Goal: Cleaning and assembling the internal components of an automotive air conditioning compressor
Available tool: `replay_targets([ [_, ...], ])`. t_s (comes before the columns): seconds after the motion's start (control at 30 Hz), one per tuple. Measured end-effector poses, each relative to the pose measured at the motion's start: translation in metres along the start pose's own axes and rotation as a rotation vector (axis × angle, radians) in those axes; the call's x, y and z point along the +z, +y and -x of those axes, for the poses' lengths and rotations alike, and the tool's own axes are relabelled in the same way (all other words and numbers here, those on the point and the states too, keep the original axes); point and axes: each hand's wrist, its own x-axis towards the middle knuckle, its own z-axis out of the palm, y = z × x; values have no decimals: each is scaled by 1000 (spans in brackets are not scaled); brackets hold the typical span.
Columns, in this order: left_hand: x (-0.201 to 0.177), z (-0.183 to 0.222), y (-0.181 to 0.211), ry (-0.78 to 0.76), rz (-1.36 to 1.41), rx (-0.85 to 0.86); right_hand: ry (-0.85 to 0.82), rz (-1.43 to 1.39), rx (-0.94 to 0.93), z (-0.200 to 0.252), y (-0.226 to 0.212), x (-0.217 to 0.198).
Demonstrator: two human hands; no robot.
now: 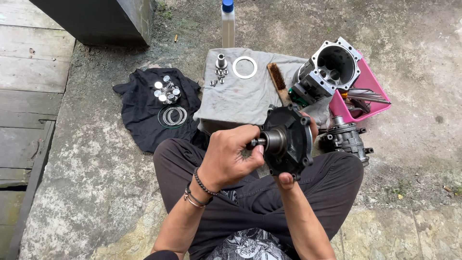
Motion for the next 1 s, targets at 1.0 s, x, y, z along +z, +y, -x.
replay_targets([
  [1.0, 37, -3, -40, 327, 228, 150, -56, -458, 92, 3, 27, -16],
])
